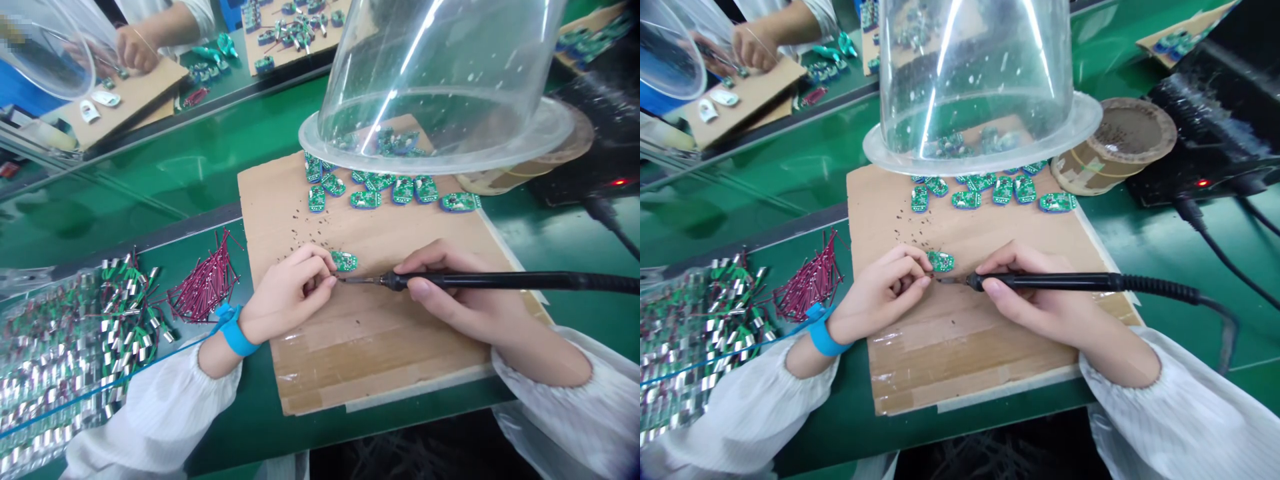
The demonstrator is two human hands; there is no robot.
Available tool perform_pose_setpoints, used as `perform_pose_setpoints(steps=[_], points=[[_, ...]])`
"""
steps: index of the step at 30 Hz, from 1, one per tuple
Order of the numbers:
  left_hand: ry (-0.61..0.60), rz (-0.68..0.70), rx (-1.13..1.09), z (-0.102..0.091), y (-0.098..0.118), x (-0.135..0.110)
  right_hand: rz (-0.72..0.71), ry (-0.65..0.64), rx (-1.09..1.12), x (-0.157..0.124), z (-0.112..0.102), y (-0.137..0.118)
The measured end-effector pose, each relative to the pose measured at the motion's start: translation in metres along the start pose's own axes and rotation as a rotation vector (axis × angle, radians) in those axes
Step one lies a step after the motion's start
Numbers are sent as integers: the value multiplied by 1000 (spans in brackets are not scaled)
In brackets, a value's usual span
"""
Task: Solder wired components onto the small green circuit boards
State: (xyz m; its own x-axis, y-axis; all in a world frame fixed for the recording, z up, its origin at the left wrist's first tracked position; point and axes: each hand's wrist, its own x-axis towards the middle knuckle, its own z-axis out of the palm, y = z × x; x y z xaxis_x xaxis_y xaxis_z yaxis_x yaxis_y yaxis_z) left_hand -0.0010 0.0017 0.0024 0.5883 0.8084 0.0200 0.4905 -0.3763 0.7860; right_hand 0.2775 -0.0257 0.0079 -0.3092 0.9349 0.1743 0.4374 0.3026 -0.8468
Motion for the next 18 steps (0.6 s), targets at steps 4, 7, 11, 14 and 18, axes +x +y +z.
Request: perform_pose_setpoints(steps=[4, 7, 11, 14, 18], points=[[2, -1, -6, 1, 0, 0, 18, 4, 17, -1, 1, 1], [5, 2, -6, 1, 0, 0, 19, 2, 13, -1, 1, 1], [9, 9, -7, 0, 0, 0, 4, 4, -15, 0, 0, 0], [9, 9, -10, 0, -1, 0, -9, -4, -25, 0, -1, 2], [8, 5, -11, 1, -2, -1, 17, -31, 26, 0, -1, 5]])
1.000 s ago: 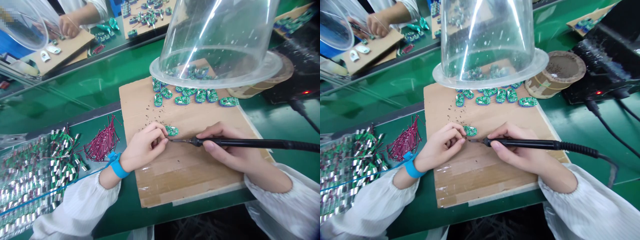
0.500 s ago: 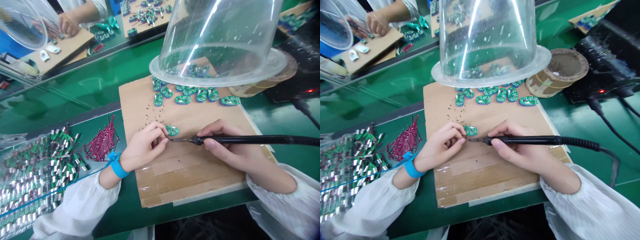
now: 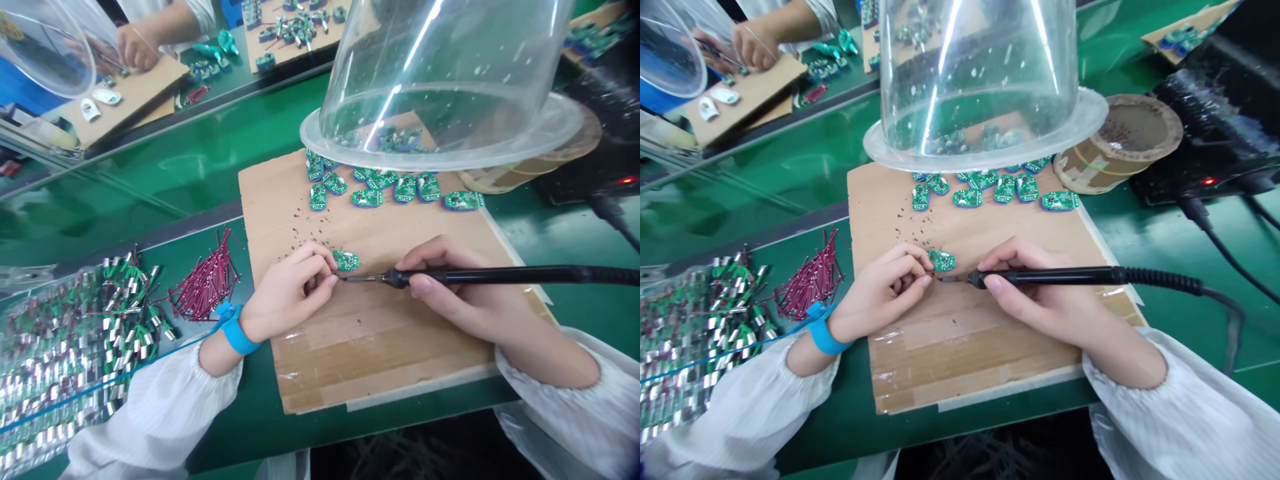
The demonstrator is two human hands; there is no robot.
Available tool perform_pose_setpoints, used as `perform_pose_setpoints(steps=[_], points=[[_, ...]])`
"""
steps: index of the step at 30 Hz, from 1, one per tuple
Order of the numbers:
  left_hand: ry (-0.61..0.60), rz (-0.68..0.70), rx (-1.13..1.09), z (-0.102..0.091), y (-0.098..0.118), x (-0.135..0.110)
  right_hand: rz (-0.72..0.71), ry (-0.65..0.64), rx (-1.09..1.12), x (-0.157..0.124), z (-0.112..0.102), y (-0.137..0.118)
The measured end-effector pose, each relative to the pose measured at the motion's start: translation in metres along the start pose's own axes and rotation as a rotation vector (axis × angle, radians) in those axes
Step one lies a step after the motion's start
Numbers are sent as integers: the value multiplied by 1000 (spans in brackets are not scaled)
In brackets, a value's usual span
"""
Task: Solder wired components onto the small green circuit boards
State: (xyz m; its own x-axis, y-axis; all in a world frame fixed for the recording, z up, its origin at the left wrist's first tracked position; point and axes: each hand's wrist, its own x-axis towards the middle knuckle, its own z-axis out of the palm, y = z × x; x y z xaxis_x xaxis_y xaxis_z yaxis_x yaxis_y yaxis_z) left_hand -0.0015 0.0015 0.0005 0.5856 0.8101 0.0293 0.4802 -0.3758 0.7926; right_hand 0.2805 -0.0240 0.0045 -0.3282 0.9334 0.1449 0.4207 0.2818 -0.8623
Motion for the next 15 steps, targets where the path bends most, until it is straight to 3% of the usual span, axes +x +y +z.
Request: perform_pose_setpoints(steps=[15], points=[[5, 21, 9, -1, -1, 0, 108, -75, 73, 5, -2, -4]])
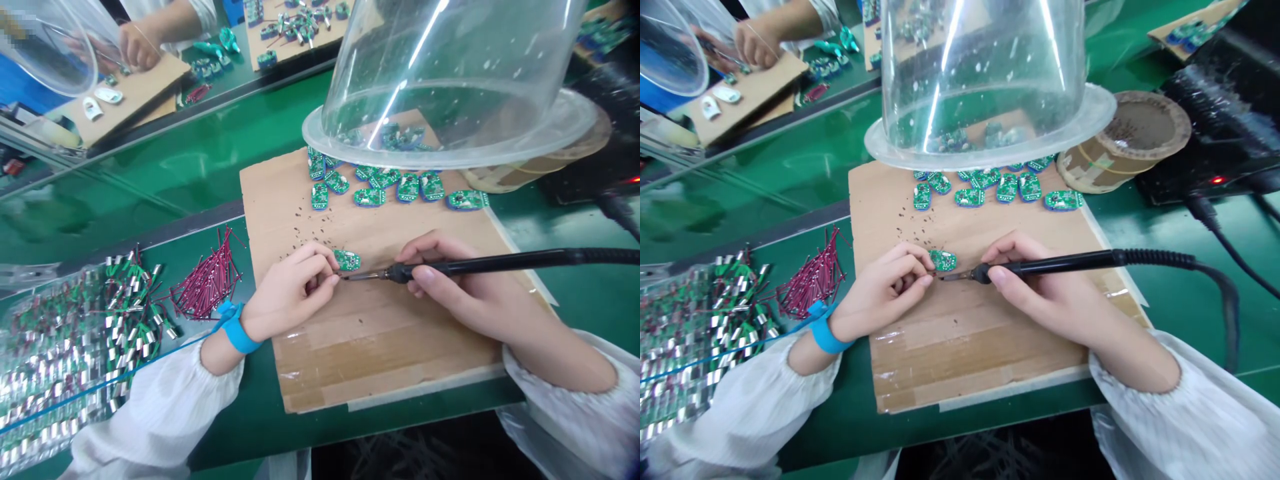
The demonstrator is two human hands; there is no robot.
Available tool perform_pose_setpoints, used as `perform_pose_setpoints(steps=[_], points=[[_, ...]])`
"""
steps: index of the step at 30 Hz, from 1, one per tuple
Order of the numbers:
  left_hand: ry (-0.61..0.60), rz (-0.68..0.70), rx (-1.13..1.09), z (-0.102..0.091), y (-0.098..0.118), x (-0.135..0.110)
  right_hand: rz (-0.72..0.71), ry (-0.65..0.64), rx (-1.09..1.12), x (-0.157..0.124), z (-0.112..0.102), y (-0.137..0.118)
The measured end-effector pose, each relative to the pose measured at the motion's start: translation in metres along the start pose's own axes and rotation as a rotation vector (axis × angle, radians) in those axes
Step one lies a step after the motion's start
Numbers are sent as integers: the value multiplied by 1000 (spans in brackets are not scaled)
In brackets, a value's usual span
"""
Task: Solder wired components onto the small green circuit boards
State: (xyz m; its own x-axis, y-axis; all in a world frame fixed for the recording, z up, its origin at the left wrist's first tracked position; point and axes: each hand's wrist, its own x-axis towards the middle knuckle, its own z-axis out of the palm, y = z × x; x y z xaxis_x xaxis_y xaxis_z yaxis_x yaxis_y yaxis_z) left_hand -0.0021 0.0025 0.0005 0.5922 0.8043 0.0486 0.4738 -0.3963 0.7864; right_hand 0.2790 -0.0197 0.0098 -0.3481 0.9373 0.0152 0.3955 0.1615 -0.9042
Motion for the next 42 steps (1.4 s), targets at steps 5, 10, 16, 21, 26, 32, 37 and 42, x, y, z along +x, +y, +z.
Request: perform_pose_setpoints(steps=[5, 10, 16, 21, 26, 32, 37, 42], points=[[1, -2, 0, 0, 0, 0, 6, -7, 1, 0, 0, 3], [3, 2, -4, 0, 0, 0, 0, -8, 12, -1, 0, 3], [2, 1, 1, 0, 0, 0, 11, -12, 27, -4, 1, 1], [4, -2, -5, 0, 0, 0, -6, 4, 5, -2, 1, 1], [-9, 0, -22, 1, 0, 0, -24, 52, 31, -6, 4, 3], [177, -13, -18, 0, -2, -2, -181, 665, 285, 1, 6, 7], [170, 49, -15, -2, -5, -5, -366, 908, 168, 13, 4, 15], [-1, -40, 47, -3, -4, -5, -235, 571, 185, -3, 8, 7]])
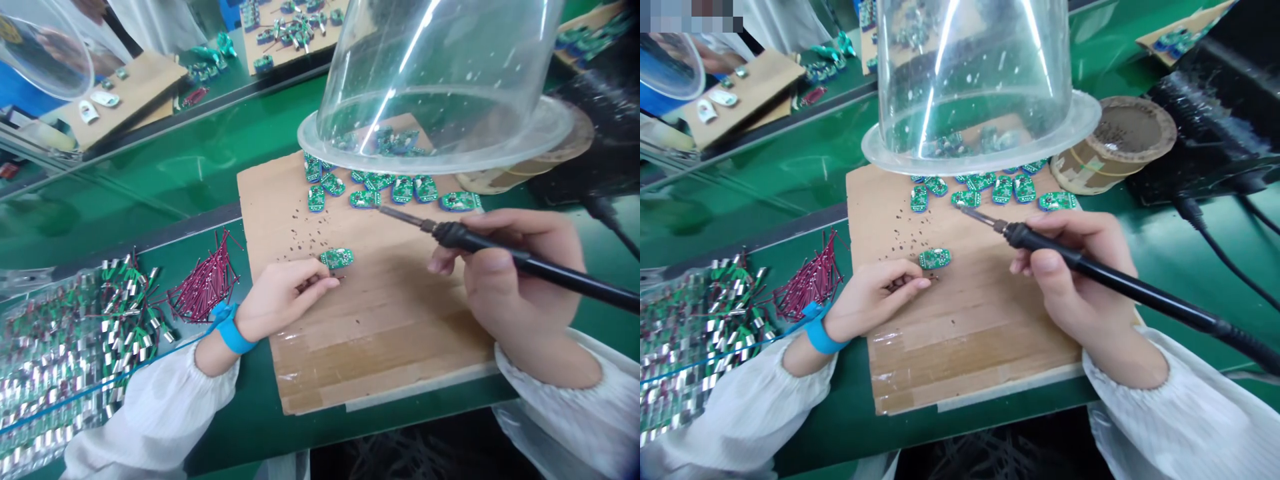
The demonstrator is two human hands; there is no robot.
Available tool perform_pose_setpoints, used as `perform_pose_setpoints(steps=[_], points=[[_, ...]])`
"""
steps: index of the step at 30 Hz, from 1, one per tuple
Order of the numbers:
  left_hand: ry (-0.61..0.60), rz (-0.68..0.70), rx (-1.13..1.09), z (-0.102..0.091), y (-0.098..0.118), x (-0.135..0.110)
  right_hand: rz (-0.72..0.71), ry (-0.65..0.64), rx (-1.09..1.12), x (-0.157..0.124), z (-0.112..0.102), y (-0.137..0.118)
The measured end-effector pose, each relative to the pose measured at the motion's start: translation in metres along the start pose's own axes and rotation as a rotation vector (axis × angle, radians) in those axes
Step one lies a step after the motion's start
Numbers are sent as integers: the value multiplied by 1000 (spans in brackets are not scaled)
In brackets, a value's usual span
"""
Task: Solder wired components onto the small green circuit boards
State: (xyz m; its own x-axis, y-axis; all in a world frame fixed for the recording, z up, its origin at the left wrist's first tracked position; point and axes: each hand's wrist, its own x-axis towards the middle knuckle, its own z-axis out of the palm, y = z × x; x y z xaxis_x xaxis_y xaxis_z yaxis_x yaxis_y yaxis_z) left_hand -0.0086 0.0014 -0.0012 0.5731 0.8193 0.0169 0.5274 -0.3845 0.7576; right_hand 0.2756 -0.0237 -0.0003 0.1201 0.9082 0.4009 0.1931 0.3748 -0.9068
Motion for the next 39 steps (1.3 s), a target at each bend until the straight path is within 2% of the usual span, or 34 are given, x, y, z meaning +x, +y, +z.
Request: perform_pose_setpoints(steps=[2, 6, 9, 12, 18, 21, 24, 27, 31, 34, 39], points=[[-11, -18, 28, 0, 1, 0, 49, -41, -54, -5, 0, -6], [65, -43, 64, 0, 1, 2, 36, -55, -161, -10, 3, -11], [112, -24, 79, 2, 1, 4, 57, -97, -176, -10, 3, -10], [141, -20, 75, 4, 2, 8, 85, -86, -178, -11, 1, -8], [47, 41, 22, 2, 2, 10, 63, -77, -161, -10, 1, -5], [-2, 78, -14, -3, 2, 8, 42, -121, -178, -11, -1, -4], [11, 61, -58, -4, 6, 3, 35, -193, -120, -11, -5, -3], [56, -23, -76, 6, 16, -7, 38, -241, -12, -11, -7, 1], [129, -101, 12, 24, 27, -18, 95, -180, -40, -10, -4, 6], [124, -62, 58, 26, 26, -16, 100, -240, -78, -8, 2, 6], [57, 82, 55, 11, 15, 0, 85, -281, -147, -9, 6, 7]])
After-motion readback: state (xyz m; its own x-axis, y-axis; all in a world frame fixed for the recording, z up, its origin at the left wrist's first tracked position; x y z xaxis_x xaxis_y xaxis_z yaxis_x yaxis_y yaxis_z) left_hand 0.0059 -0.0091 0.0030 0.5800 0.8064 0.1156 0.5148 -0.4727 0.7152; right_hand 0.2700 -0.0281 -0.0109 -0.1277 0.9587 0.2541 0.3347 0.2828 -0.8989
